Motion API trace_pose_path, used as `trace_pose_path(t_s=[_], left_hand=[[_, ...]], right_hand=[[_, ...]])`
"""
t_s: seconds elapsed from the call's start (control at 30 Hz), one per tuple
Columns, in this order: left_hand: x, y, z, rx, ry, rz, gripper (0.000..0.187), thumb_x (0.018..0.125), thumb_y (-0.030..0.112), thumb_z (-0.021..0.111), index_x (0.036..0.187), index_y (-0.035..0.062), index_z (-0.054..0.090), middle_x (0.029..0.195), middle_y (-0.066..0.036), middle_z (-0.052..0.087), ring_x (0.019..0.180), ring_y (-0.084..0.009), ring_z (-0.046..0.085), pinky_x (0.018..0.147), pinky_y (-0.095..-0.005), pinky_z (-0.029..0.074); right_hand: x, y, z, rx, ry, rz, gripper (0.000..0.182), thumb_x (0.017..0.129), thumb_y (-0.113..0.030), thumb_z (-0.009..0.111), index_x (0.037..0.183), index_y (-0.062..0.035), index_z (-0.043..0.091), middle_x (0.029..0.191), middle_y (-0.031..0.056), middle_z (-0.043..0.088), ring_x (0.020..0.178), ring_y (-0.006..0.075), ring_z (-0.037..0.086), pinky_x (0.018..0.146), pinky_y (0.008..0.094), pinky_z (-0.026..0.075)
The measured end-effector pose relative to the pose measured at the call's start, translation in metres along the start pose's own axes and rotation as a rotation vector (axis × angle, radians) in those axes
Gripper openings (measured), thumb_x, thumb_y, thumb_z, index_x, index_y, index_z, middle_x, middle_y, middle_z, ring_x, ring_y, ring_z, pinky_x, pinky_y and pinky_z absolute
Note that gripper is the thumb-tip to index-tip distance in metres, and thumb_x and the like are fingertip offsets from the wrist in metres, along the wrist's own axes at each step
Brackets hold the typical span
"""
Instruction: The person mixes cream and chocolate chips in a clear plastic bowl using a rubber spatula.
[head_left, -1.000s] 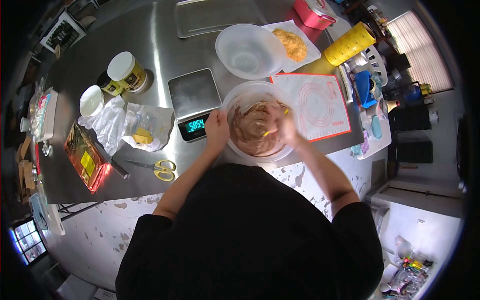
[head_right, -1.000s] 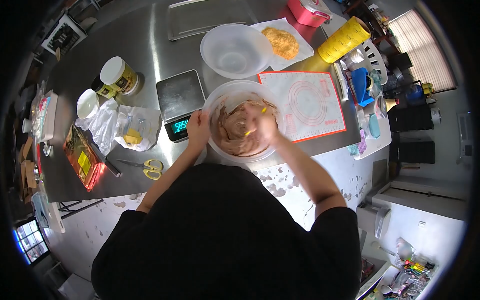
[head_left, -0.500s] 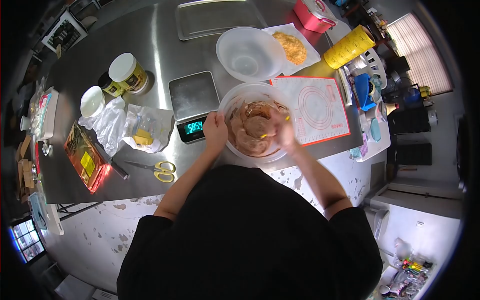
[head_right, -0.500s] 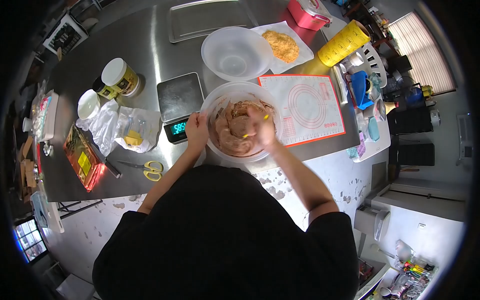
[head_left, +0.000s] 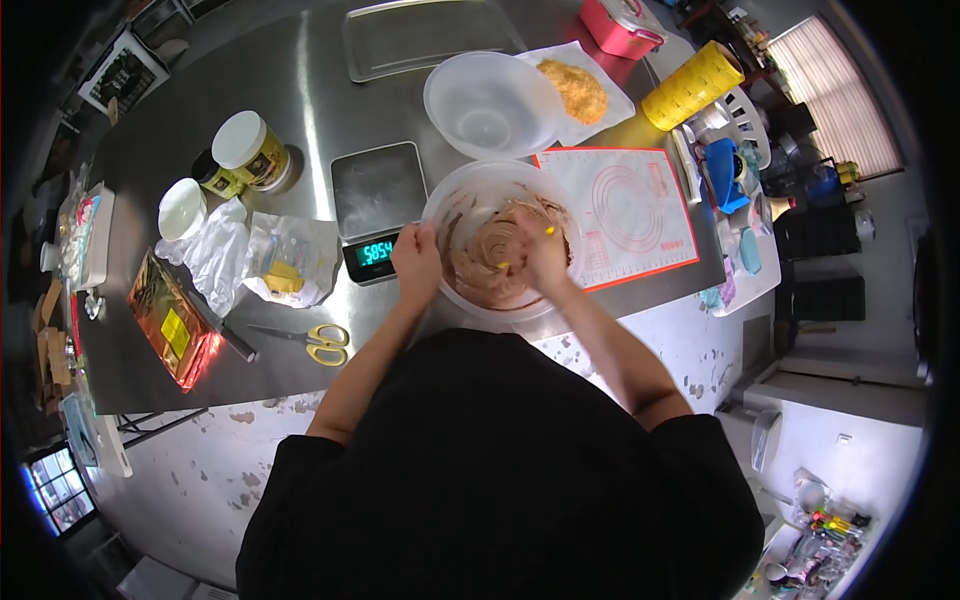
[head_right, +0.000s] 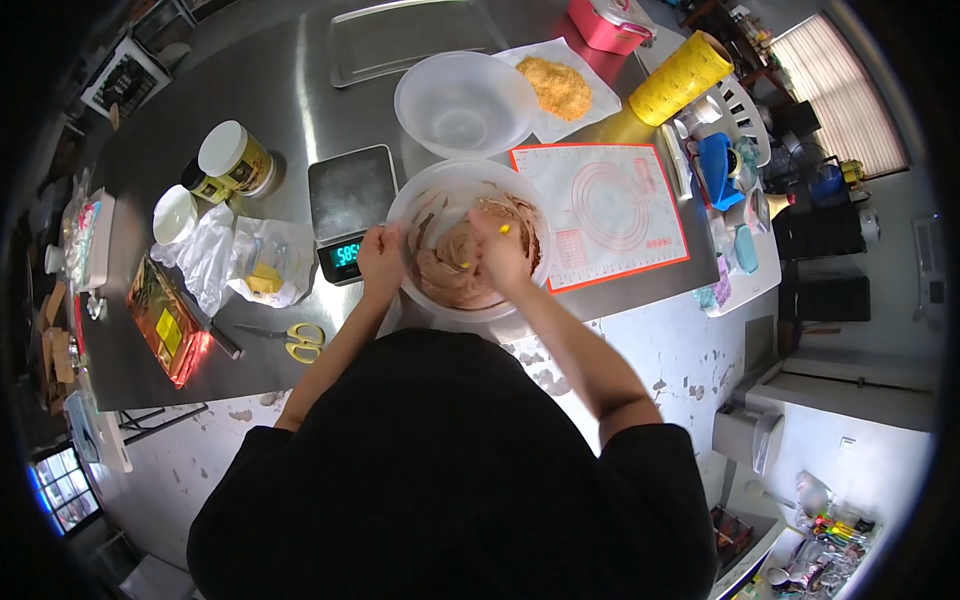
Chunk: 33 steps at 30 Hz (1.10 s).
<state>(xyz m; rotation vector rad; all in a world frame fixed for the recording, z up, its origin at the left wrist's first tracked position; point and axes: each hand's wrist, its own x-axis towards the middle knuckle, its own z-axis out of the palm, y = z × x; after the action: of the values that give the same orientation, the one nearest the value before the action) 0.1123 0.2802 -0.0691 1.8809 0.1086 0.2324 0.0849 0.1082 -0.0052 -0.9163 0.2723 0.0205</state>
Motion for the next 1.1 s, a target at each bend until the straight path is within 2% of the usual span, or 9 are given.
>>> trace_pose_path(t_s=[0.13,0.33,0.43,0.5,0.6,0.77,0.83,1.0,1.1], left_hand=[[0.006,-0.002,-0.007,-0.021,-0.069,0.027,0.026,0.082,0.02,0.05,0.066,-0.0007,0.044,0.053,-0.014,0.044,0.047,-0.022,0.042,0.048,-0.0338,0.036],[0.007,-0.003,-0.005,-0.043,-0.087,0.01,0.03,0.083,0.022,0.052,0.062,0.0021,0.042,0.051,-0.002,0.038,0.051,-0.0074,0.034,0.045,-0.026,0.031],[0.006,-0.006,-0.001,-0.064,0.0,-0.015,0.031,0.082,0.022,0.053,0.061,0.0021,0.042,0.051,-0.002,0.038,0.051,-0.0075,0.034,0.045,-0.0261,0.031],[0.008,-0.005,-0.004,-0.024,0.008,-0.008,0.03,0.082,0.021,0.052,0.063,0.0008,0.041,0.052,-0.008,0.04,0.049,-0.0144,0.037,0.046,-0.0296,0.032],[0.008,0.006,-0.01,0.02,-0.018,-0.012,0.028,0.081,0.02,0.052,0.064,-0.0004,0.041,0.052,-0.013,0.041,0.046,-0.0219,0.04,0.047,-0.0333,0.034],[0.008,0.001,-0.009,0.017,-0.091,0.006,0.028,0.081,0.019,0.052,0.064,-0.0002,0.041,0.051,-0.014,0.041,0.046,-0.0233,0.041,0.047,-0.0338,0.034],[0.009,0.001,-0.008,0.031,-0.066,0.01,0.027,0.081,0.02,0.052,0.064,0.0,0.042,0.052,-0.014,0.042,0.046,-0.0232,0.042,0.047,-0.034,0.035],[0.007,0.002,-0.004,0.016,0.005,-0.033,0.027,0.081,0.02,0.051,0.065,-0.0002,0.043,0.053,-0.015,0.042,0.047,-0.0239,0.042,0.048,-0.0339,0.035],[0.004,0.001,-0.007,0.0,-0.017,-0.028,0.026,0.081,0.019,0.051,0.066,-0.0005,0.044,0.053,-0.015,0.043,0.047,-0.0242,0.042,0.048,-0.0339,0.035]], right_hand=[[0.026,-0.062,0.013,-0.501,0.126,-0.154,0.035,0.085,-0.023,0.05,0.053,-0.0107,0.04,0.045,-0.0011,0.035,0.034,0.0089,0.031,0.034,0.0243,0.022],[0.052,-0.014,0.034,-0.145,0.407,-0.569,0.037,0.084,-0.024,0.051,0.052,-0.011,0.037,0.046,-0.0022,0.033,0.038,0.0091,0.031,0.037,0.0241,0.023],[0.02,0.015,0.046,-0.108,0.291,-0.455,0.037,0.085,-0.023,0.05,0.053,-0.0106,0.037,0.047,-0.0027,0.032,0.04,0.0089,0.031,0.038,0.0237,0.023],[0.001,0.014,0.027,-0.173,-0.356,-0.117,0.036,0.086,-0.022,0.049,0.054,-0.0101,0.037,0.048,-0.0021,0.034,0.039,0.0088,0.031,0.037,0.0236,0.023],[0.007,-0.037,0.003,-0.394,-0.249,0.22,0.042,0.085,-0.02,0.048,0.047,-0.0064,0.041,0.042,0.0021,0.04,0.035,0.0104,0.033,0.036,0.0244,0.023],[0.056,-0.07,-0.014,-0.553,0.071,-0.359,0.043,0.087,-0.024,0.046,0.047,-0.0104,0.039,0.04,0.0016,0.037,0.035,0.01,0.033,0.037,0.025,0.023],[0.064,-0.042,-0.009,-0.042,0.354,-0.554,0.041,0.087,-0.027,0.044,0.05,-0.0106,0.039,0.041,0.0012,0.036,0.036,0.0105,0.032,0.037,0.0252,0.024],[0.013,0.021,0.004,-0.137,0.294,-0.26,0.032,0.086,-0.023,0.048,0.059,-0.0115,0.034,0.044,-0.0013,0.028,0.038,0.0094,0.026,0.036,0.0257,0.019],[0.007,-0.031,-0.006,-0.286,-0.12,0.201,0.037,0.082,-0.02,0.054,0.049,-0.0101,0.041,0.042,0.0008,0.037,0.034,0.0112,0.033,0.035,0.0251,0.024]])
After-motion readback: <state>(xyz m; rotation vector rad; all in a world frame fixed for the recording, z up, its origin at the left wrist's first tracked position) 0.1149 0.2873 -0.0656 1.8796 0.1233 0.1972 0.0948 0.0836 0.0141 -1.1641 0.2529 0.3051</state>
